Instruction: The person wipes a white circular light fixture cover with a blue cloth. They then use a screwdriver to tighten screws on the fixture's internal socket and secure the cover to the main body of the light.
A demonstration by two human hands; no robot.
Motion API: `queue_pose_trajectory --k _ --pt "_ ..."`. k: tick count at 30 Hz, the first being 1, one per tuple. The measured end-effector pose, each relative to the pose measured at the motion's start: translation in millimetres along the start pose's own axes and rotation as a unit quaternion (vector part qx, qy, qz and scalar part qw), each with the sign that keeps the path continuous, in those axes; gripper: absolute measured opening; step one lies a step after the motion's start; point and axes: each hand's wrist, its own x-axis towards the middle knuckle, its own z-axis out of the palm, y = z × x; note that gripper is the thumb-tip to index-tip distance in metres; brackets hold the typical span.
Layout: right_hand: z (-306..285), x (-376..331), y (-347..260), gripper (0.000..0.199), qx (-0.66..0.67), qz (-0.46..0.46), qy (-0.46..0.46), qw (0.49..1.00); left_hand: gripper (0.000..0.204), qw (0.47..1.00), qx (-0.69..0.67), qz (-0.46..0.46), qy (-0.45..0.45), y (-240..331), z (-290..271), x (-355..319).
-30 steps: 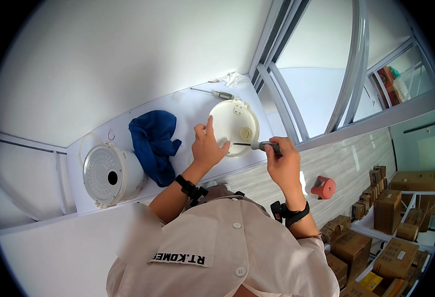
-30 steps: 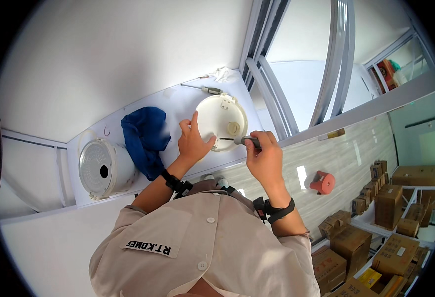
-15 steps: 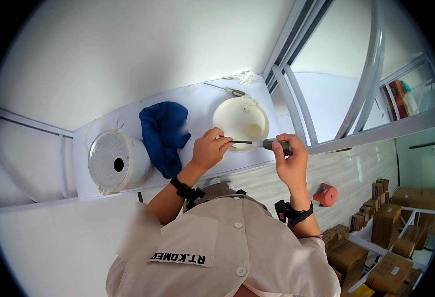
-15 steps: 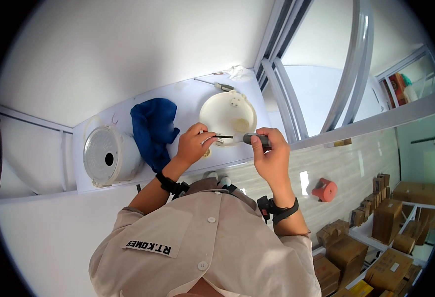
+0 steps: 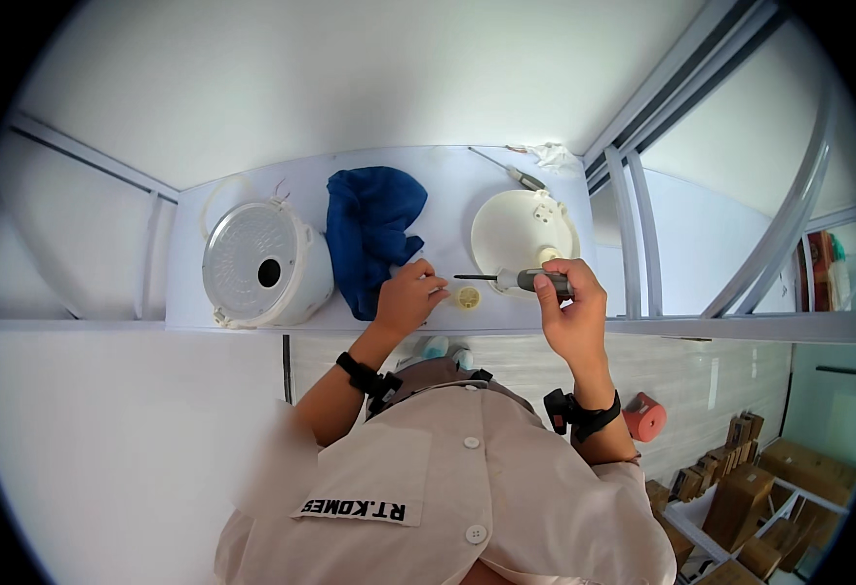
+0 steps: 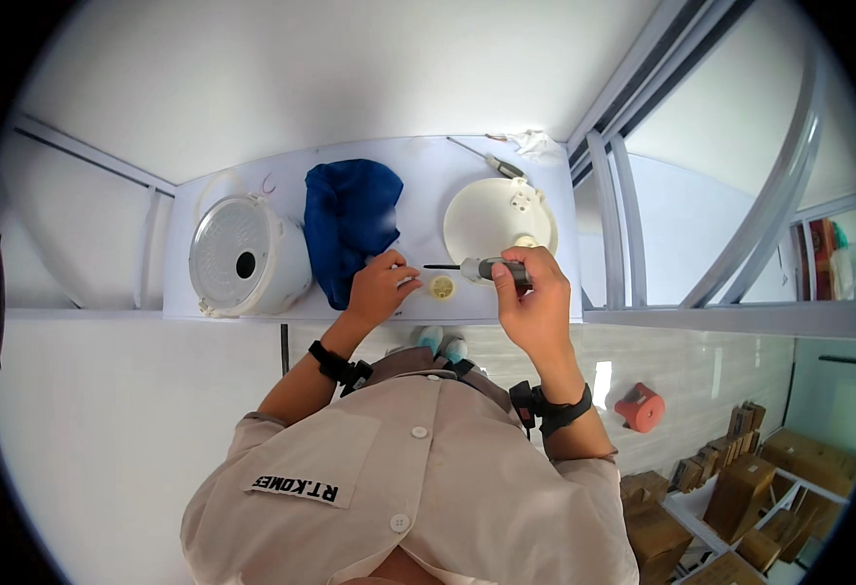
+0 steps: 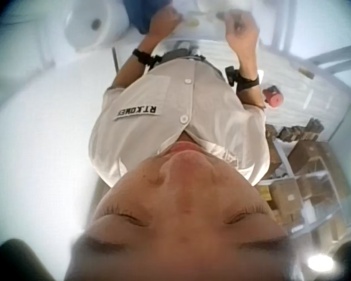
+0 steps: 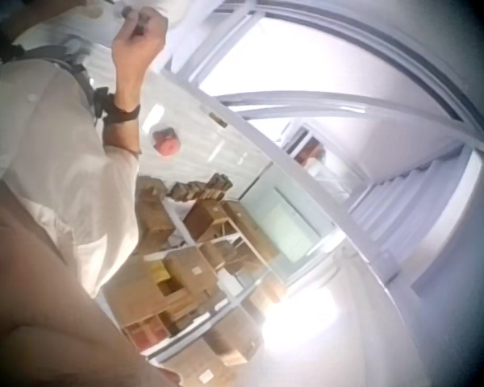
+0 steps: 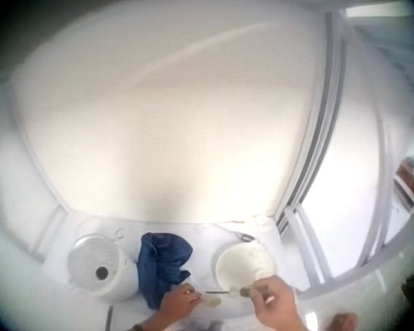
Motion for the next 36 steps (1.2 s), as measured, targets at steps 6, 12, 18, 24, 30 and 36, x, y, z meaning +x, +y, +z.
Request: queue_pose_trajectory --k 6,12,18,24,30,36 --pt "3 3 0 0.015 -0.014 -0.015 -0.006 1.0 0.021 1.0 -0.001 -0.006 0.001 -5 4 -3" --pt "-15 -3 12 0.014 -0.04 -0.007 0.032 0.999 0.024 1.0 -0.001 -0.018 0.014 4 1 9" --pt "-32 -19 12 0.014 -0.097 -0.005 0.063 0.993 0.03 0.994 -0.033 0.07 0.082 35 16 35" --pt "-38 -30 8 0.014 -0.127 0.001 0.08 0.989 0.049 0.996 0.011 0.009 -0.09 56 33 56" --pt "-39 -38 14 0.015 -0.115 0.003 0.095 0.989 0.066 0.992 -0.017 0.036 -0.119 46 48 60" --pt "-41 -38 14 0.015 -0.127 0.004 0.091 0.988 0.067 0.989 -0.028 0.043 -0.138 55 45 65"
